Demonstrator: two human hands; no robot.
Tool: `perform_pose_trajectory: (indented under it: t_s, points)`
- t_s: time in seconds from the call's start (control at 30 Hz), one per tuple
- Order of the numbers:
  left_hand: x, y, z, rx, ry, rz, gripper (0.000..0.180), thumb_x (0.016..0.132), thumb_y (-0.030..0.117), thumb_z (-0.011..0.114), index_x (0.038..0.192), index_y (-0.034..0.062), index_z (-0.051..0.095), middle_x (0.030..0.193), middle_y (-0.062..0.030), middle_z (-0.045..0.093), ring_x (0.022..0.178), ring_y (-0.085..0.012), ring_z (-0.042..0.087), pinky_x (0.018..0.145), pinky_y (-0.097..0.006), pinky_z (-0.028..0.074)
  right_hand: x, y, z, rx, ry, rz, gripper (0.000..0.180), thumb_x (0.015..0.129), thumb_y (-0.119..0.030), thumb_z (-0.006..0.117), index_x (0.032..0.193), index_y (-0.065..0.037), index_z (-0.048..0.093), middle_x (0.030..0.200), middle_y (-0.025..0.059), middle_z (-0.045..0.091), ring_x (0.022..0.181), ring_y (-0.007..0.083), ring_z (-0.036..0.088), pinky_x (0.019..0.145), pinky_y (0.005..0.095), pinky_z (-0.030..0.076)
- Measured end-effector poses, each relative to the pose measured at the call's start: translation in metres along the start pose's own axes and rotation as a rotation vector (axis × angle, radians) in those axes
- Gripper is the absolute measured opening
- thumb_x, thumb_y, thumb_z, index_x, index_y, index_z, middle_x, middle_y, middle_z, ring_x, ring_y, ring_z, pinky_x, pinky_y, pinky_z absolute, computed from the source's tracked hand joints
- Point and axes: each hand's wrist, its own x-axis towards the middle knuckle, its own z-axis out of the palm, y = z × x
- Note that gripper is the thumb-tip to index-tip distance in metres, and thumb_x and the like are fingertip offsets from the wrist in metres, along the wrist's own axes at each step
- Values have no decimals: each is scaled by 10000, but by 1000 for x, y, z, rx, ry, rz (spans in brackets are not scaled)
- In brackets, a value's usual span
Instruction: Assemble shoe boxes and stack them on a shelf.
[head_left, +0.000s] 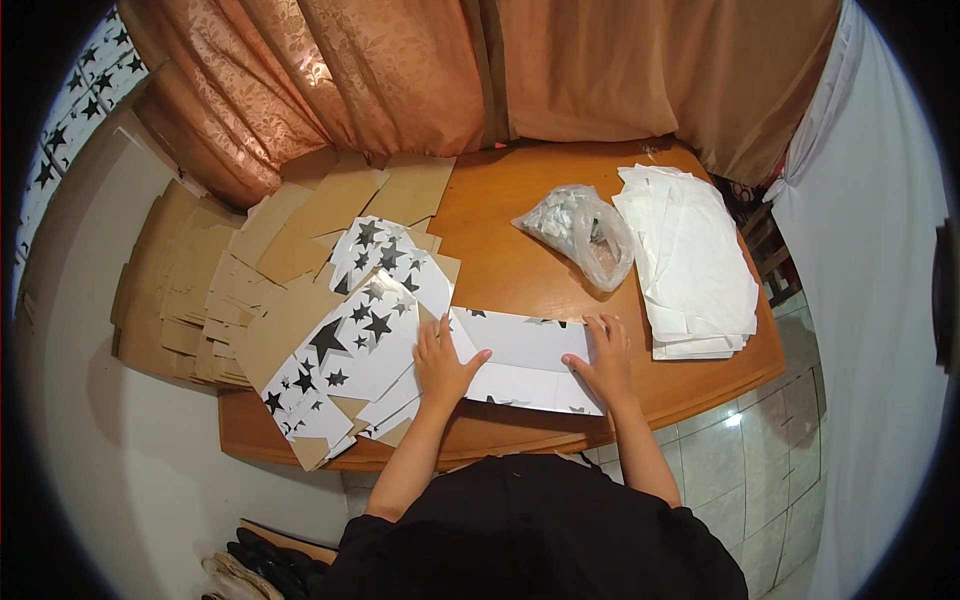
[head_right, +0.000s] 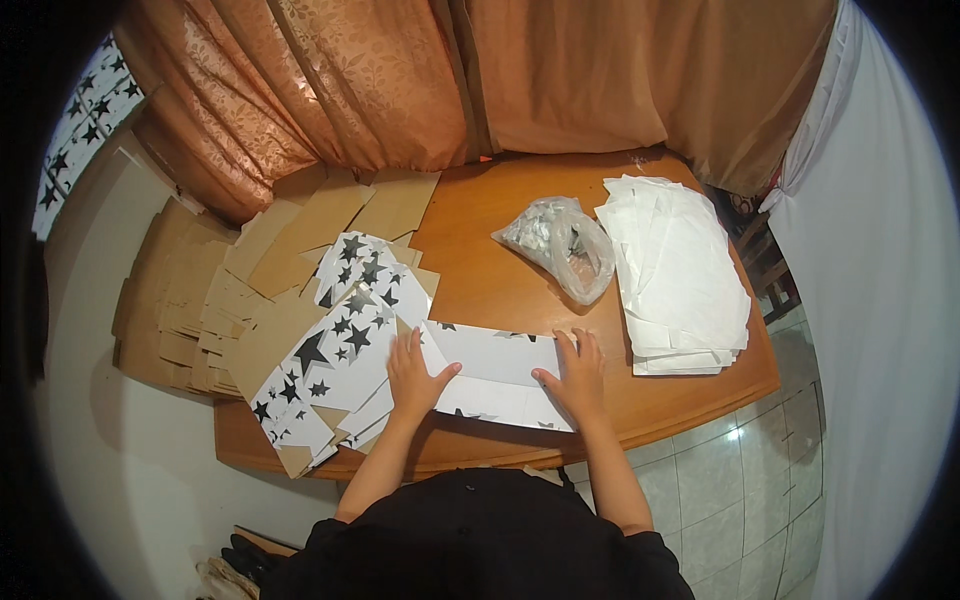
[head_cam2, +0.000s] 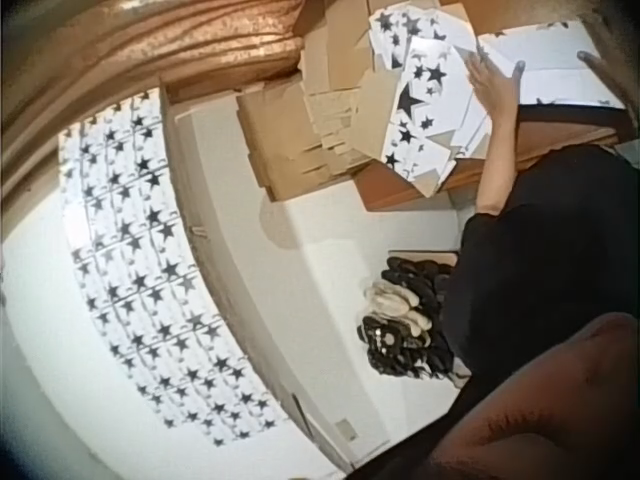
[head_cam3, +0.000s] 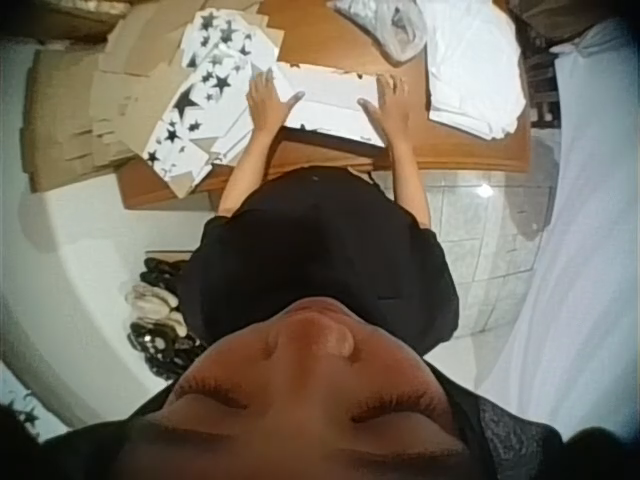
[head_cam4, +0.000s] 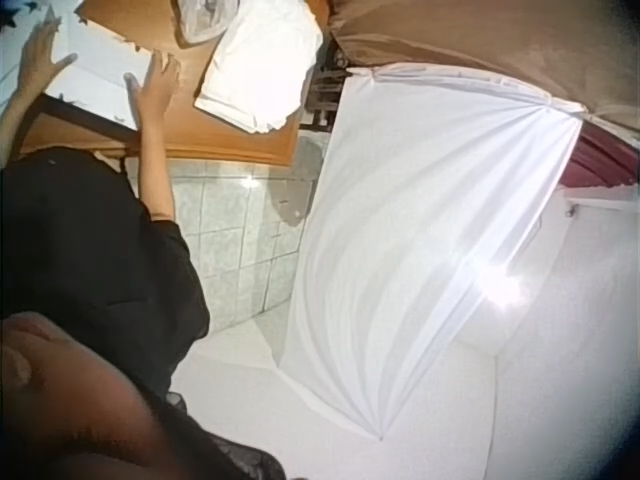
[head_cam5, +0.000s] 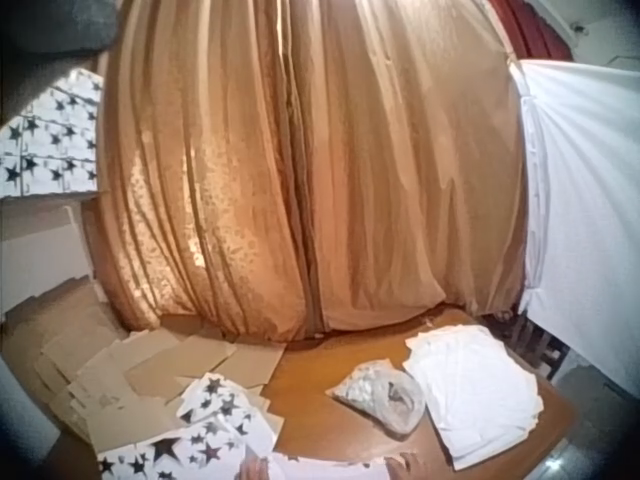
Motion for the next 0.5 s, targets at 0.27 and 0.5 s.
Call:
perform_pose_trajectory:
  t_s: [0.27,0.5]
  points:
    - [7,-8,17,192,137,146,971,721,545,664,1435,71,208,1461,-251,153,1365,-414,95,1038,-624,129,7,-13,-5,-62,-34,205,782,676,-328,761,1318,-75,393,1343,245,334,1254,389,335,1006,477,301]
    - [19,-22,6,-394,-113,-145,759,860,528,495,1406,51,269,1309,-279,409,1259,-390,369,1029,-426,304,-4,60,13,743,-82,528,859,817,-754,297,1267,-41,463,1177,171,527,1102,275,496,933,410,404]
